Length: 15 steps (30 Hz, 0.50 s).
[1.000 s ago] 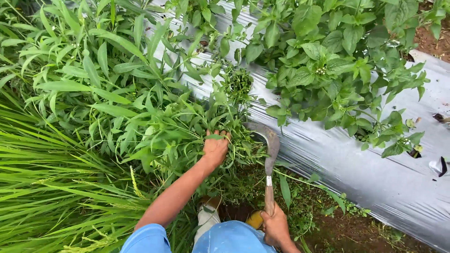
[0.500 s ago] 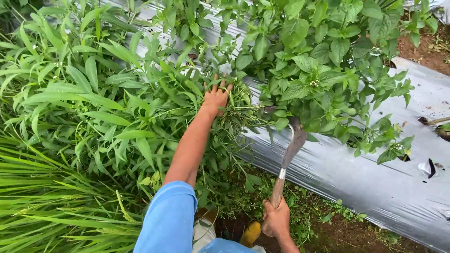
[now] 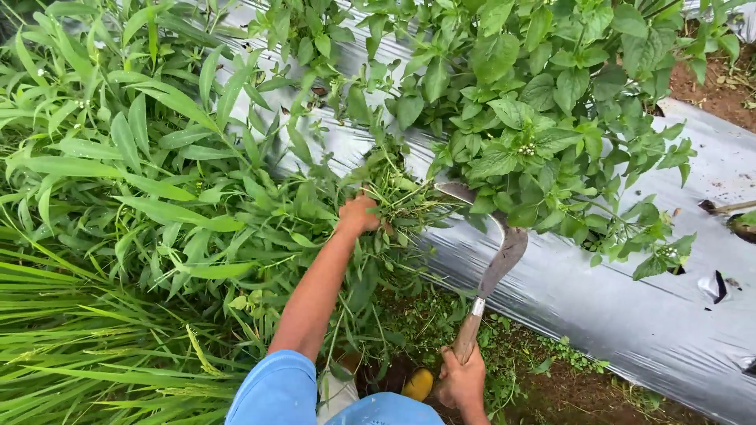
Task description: The person uses a sickle to cut weeds growing along the edge of a plastic-covered crop bed. They gather the cut weeds into bunches with their left hand and toss them onto the plastic sheeting.
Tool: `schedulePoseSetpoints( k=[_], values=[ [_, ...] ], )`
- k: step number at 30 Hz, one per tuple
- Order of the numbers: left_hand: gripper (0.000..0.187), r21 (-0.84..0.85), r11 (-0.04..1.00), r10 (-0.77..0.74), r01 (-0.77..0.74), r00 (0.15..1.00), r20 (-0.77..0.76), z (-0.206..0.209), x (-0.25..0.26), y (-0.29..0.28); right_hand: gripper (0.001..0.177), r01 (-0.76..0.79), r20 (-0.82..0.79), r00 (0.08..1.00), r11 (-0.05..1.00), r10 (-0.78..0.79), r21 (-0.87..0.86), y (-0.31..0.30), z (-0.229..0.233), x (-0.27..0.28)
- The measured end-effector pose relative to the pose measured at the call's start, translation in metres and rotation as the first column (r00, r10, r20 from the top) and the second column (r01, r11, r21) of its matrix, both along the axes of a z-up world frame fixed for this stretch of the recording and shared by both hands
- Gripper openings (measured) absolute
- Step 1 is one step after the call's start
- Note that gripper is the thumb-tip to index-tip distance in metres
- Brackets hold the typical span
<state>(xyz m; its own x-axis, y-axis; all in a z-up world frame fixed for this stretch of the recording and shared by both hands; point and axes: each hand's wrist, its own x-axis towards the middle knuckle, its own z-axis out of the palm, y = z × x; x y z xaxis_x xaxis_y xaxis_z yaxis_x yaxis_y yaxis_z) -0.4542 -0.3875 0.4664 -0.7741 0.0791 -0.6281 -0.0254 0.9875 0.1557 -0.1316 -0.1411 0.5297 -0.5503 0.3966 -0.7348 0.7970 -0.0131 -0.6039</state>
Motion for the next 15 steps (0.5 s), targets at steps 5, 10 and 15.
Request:
schedulePoseSetpoints(
  k=[5, 10, 15],
  values=[
    [0.049, 0.043, 0.985, 0.157, -0.165, 0.975, 0.155, -0.042, 0.029, 0.028, 0.035, -0.086, -0.073, 0.993, 0.994, 0.091, 0.063, 0.002, -0.016, -0.009],
    [0.092, 0.161, 0.898, 0.387, -0.409, 0.91, 0.152, -0.067, 0.007, 0.028, 0.02, -0.161, -0.151, 0.972, 0.979, 0.179, 0.122, -0.003, -0.016, -0.016],
    [0.063, 0.397, 0.408, 0.735, -0.822, 0.554, 0.391, -0.026, 0.044, 0.053, 0.031, -0.139, -0.147, 0.977, 0.984, 0.155, 0.114, -0.009, -0.015, -0.018]
  ],
)
